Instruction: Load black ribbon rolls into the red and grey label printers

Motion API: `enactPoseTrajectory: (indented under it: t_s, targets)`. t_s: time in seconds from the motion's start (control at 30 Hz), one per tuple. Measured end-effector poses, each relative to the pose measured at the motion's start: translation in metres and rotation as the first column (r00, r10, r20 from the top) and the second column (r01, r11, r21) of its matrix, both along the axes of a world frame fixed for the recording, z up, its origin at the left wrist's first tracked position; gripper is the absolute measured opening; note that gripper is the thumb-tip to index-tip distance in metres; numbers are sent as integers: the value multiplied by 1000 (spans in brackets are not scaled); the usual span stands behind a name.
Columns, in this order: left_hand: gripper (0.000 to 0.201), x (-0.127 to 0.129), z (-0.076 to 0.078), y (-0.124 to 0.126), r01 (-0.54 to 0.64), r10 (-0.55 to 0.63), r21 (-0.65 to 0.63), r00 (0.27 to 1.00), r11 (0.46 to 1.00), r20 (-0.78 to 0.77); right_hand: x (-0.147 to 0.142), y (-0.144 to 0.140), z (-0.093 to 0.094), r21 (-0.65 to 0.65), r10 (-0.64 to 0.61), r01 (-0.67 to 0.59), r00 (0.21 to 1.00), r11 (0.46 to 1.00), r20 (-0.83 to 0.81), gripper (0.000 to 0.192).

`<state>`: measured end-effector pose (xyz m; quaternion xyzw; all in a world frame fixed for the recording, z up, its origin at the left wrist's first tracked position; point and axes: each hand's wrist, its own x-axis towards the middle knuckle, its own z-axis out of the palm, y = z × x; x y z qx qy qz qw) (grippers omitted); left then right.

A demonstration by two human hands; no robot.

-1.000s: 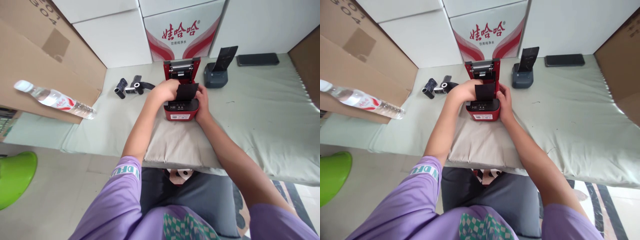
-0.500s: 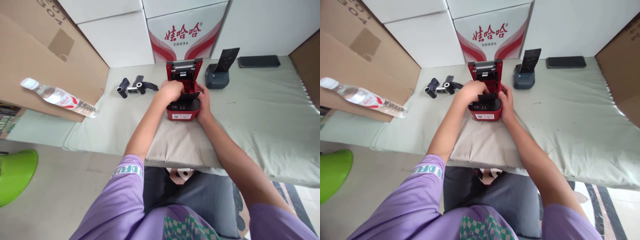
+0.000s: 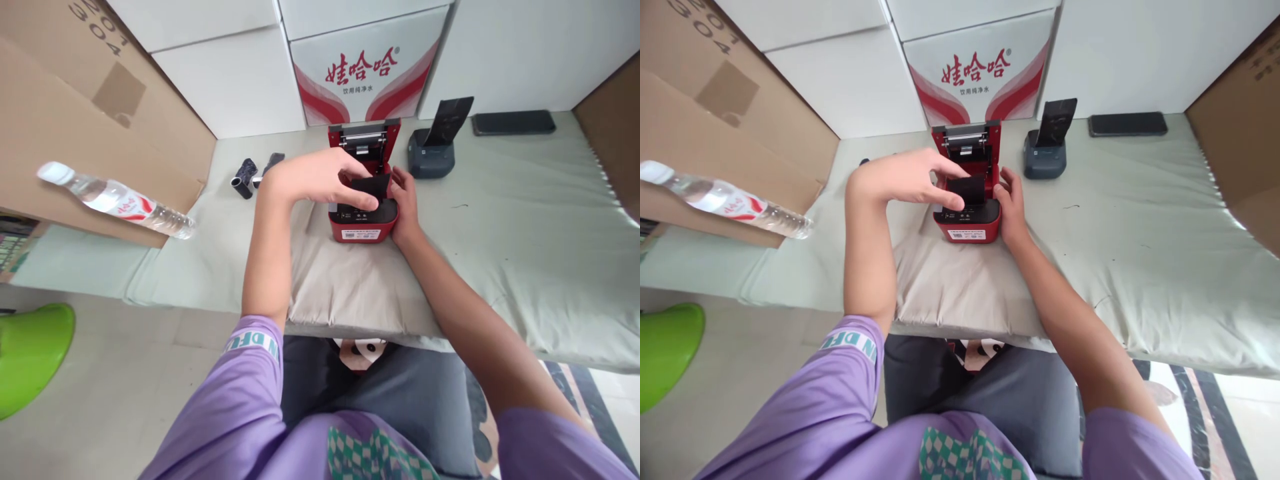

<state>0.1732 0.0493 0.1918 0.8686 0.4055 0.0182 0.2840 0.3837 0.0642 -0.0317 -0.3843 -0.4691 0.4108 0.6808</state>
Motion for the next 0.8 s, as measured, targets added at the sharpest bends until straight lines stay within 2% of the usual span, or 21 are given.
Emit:
enactPoseTrajectory:
  t_s: [0.07,0.13,0.27,0.37,0.53,0.7,0.8]
  targets:
    - [30,-1,3,-4,-23,24,52,999,998,-32,5,8,-4,8,24,-24,999,1000,37,92]
    - [23,0,5,-7,-50,53,116,998,992,-23,10,15,-5,25,97,-99,993,995,73,100]
    - [18,-2,8,-11,-108,98,175,993,979,66,15,17,0,27,209,-212,974,977,84,103]
    - [20,-7,9,-12,-134,110,177,985,975,136,15,14,4,19,220,-222,973,975,68,102]
    - [20,-17,10,-9,-109,85,116,978,987,192,14,19,9,7,219,-220,973,975,66,107]
    - [21,-19,12,-11,-115,95,100,978,988,183,11,32,8,43,243,-250,962,967,120,100]
    - [20,-18,10,-11,-115,97,108,982,987,161,13,36,6,18,255,-258,962,966,97,96]
